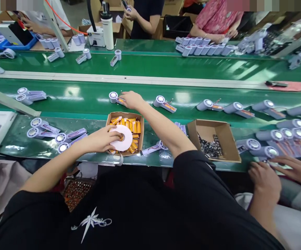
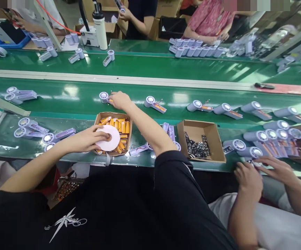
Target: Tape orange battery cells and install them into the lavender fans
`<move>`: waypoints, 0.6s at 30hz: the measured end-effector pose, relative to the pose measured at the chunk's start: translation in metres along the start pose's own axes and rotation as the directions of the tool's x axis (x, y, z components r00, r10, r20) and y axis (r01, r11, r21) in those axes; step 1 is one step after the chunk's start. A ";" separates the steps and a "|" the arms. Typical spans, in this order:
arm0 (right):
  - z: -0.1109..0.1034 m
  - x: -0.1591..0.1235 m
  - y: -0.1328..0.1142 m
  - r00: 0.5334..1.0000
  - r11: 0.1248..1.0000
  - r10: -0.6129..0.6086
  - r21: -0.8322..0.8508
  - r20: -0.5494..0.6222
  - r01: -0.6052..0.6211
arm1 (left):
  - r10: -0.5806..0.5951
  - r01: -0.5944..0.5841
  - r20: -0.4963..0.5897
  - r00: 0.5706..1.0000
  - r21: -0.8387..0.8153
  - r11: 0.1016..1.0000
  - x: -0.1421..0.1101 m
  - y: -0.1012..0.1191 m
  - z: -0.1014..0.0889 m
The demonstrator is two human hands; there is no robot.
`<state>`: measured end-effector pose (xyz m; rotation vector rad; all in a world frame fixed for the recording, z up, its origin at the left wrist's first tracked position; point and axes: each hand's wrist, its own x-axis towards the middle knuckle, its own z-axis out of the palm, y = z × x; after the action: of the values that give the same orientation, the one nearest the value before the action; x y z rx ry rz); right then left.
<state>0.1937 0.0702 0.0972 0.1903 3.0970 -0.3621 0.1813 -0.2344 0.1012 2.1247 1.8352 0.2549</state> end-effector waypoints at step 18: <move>0.100 -0.246 -0.153 0.919 0.844 -0.375 0.455 0.122 0.284 | -0.181 0.212 -0.211 0.961 0.136 0.968 -0.064 0.029 0.049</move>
<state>0.4190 -0.1296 0.0426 -0.3684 2.7866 -1.0067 0.2147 -0.3071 0.0705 2.0591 2.2333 0.2892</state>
